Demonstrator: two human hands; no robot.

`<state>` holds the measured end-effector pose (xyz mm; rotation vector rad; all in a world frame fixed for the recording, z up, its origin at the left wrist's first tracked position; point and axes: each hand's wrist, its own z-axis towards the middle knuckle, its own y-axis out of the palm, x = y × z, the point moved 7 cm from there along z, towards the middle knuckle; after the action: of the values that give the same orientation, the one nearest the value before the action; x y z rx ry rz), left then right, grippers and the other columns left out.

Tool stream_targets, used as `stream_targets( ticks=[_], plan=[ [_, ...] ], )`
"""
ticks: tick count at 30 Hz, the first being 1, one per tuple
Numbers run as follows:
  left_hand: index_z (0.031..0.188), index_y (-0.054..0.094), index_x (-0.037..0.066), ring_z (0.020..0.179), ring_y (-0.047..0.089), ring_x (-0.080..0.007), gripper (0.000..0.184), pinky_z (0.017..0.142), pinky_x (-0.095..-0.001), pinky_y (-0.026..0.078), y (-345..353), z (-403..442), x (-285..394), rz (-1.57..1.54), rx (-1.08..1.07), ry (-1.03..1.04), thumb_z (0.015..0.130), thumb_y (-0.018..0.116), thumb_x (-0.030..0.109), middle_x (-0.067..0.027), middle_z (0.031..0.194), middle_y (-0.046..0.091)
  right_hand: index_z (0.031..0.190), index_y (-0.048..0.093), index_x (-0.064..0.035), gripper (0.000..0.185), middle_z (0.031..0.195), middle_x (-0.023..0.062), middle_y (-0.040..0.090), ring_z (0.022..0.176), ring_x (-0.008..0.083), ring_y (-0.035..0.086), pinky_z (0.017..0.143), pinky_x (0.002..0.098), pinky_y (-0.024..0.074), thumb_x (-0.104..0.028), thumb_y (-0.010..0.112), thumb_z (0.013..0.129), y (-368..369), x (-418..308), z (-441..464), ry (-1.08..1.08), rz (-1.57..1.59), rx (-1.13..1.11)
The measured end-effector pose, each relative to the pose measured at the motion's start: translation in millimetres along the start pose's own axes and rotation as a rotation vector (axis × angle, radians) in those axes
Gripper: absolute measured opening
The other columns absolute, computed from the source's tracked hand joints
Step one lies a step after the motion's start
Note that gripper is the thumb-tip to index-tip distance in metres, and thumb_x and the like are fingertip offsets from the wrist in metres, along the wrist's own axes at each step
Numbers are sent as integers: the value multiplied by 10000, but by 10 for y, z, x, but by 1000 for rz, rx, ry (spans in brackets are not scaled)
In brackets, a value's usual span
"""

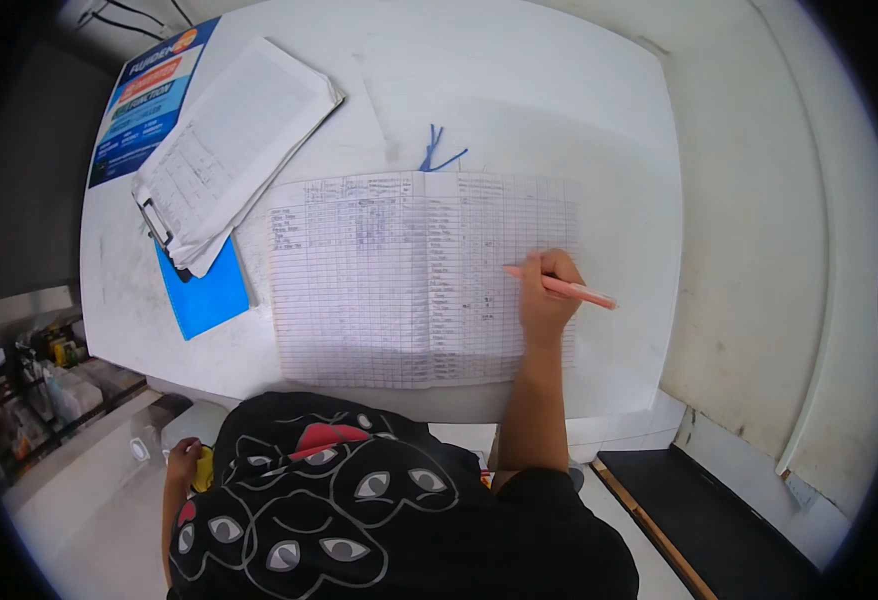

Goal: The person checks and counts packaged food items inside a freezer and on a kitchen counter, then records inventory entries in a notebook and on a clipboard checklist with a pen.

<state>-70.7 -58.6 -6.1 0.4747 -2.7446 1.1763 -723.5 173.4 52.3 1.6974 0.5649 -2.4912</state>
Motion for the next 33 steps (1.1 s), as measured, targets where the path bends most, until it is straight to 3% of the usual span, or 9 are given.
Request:
stream_targets(
  ticks=[7,28,33],
  plan=[
    [1015,604,10,725,595,-171,286,656,-300,475,105,-62,33,54,-56,-25,838,570,232,-104,821,633,540,446,-24,252,515,43,505,453,111,438,424,247,330,56,583,736,17,-12,17,-19,-40,-26],
    [1021,611,16,763,601,-173,311,686,-296,471,101,7,1,73,-59,-3,836,569,263,-107,849,642,529,403,-26,262,500,54,428,428,154,403,403,286,311,69,577,700,26,16,-6,-66,-75,-17],
    [1029,608,17,769,602,-175,317,690,-296,472,95,56,-31,109,-71,23,835,573,265,-109,857,642,531,405,-21,260,501,49,447,429,132,411,400,273,320,73,576,704,-40,-2,5,4,-31,-16]
  ],
)
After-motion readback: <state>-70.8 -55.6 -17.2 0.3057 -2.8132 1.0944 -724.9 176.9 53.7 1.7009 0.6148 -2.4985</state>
